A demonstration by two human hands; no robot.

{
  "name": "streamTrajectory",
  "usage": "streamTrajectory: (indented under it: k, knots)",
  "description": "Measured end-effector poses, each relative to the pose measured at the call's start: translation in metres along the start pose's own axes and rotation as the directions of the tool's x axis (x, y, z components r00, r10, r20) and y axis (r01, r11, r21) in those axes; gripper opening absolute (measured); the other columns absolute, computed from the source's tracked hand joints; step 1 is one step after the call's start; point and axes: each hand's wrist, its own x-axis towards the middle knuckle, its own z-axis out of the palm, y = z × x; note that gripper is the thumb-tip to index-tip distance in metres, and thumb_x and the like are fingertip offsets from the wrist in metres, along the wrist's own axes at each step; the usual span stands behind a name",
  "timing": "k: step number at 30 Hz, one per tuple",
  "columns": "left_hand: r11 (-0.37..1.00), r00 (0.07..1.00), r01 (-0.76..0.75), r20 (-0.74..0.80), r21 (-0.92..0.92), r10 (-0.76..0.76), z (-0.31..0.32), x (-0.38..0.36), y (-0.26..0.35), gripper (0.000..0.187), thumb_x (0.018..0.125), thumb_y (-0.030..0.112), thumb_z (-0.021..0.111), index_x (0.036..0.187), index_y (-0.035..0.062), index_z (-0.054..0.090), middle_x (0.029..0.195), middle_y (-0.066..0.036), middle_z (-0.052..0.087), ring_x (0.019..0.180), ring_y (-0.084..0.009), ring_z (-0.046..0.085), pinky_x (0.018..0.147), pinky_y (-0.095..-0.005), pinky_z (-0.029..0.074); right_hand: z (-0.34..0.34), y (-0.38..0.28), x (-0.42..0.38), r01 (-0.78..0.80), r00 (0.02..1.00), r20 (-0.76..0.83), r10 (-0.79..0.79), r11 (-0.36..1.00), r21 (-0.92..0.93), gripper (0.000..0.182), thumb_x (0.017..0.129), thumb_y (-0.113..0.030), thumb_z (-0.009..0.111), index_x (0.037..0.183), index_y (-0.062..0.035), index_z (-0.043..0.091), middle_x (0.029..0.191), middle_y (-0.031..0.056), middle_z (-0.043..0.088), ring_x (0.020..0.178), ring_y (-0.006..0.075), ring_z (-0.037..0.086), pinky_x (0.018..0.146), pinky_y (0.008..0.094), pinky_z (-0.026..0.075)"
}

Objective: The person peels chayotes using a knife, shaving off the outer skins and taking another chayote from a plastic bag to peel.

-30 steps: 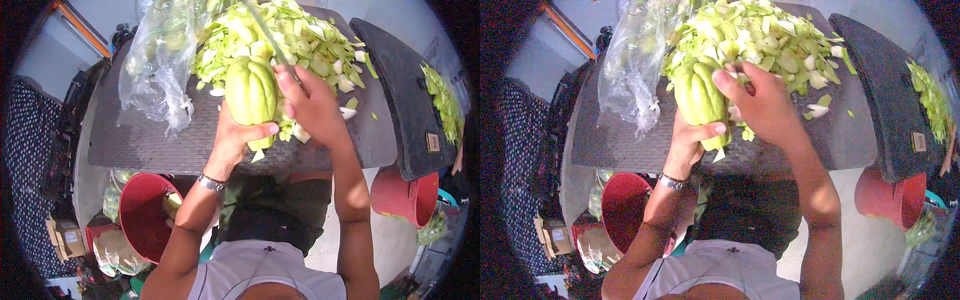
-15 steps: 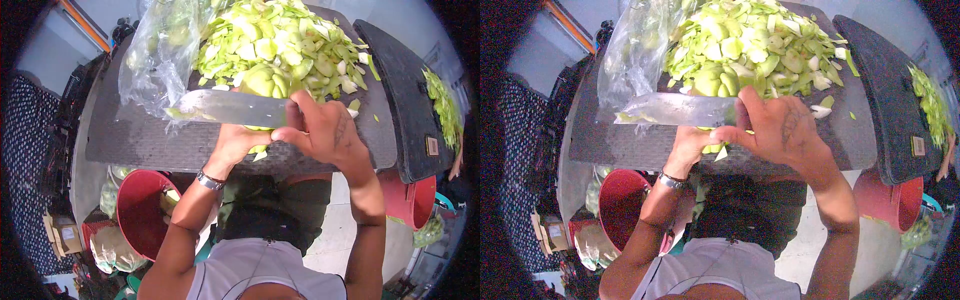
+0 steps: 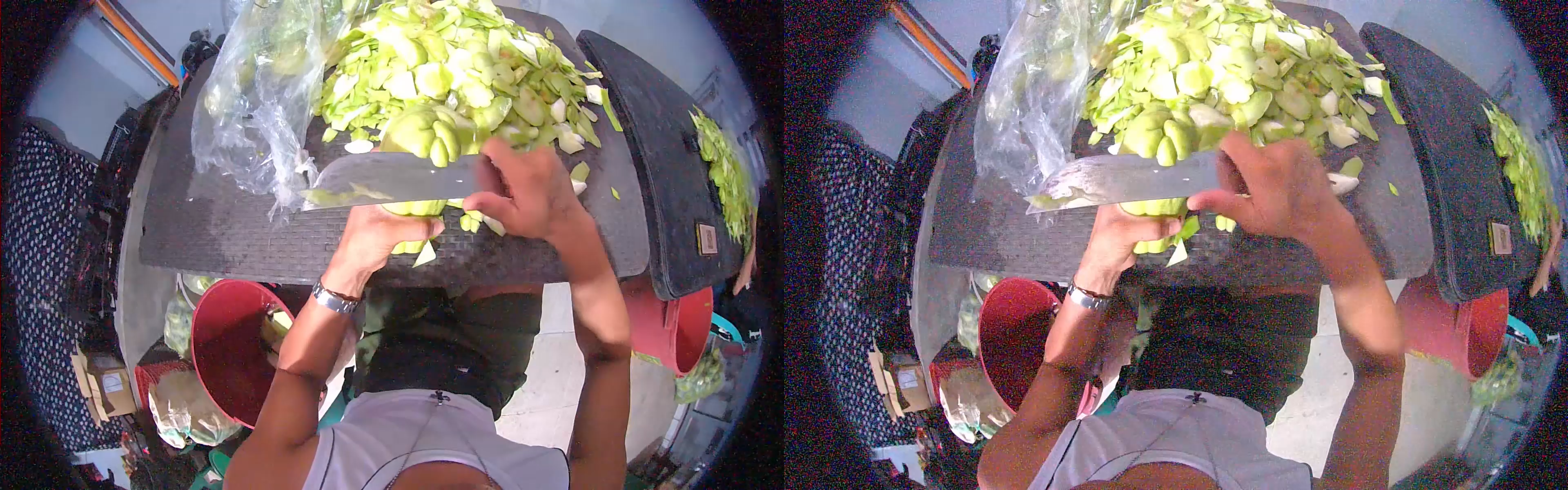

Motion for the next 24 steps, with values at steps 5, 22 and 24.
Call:
streamTrajectory:
  k: [5,22,24]
  knots:
    - [0.996,0.998,0.060,-0.006,0.071,-0.060,-0.014,-0.012,-0.005,0.061,0.064,-0.004,0.081,0.122,-0.0009,0.062,0.105,-0.010,0.071,0.096,-0.0230,0.069,0.089,-0.0382,0.056,0.005,-0.002,-0.002,0.013,0.999,0.032,-0.013,1.000,-0.015,0.064,0.080,-0.072,0.068,0.082,-0.0091,0.057,0.060,0.0101,0.061,0.057,0.0372,0.066,0.053,0.0469,0.052]
    - [0.999,1.000,-0.010,0.021,0.049,0.009,-0.002,-0.001,0.014,0.066,0.057,-0.004,0.083,0.119,-0.0002,0.062,0.107,-0.002,0.066,0.098,-0.0131,0.064,0.089,-0.0296,0.053,0.018,0.015,0.003,-0.151,0.986,0.074,0.147,0.987,0.056,0.056,0.089,-0.059,0.068,0.081,-0.0051,0.057,0.060,0.0123,0.059,0.057,0.0351,0.064,0.055,0.0448,0.049]
    - [0.999,0.999,0.011,0.048,0.034,-0.013,0.000,-0.002,0.013,0.074,0.056,-0.004,0.084,0.125,0.0005,0.058,0.112,-0.002,0.064,0.103,-0.0133,0.061,0.092,-0.0297,0.052,0.016,0.004,0.009,-0.109,0.993,0.055,0.104,0.991,0.082,0.062,0.088,-0.066,0.066,0.076,-0.0052,0.060,0.061,0.0157,0.063,0.060,0.0373,0.067,0.059,0.0490,0.053]
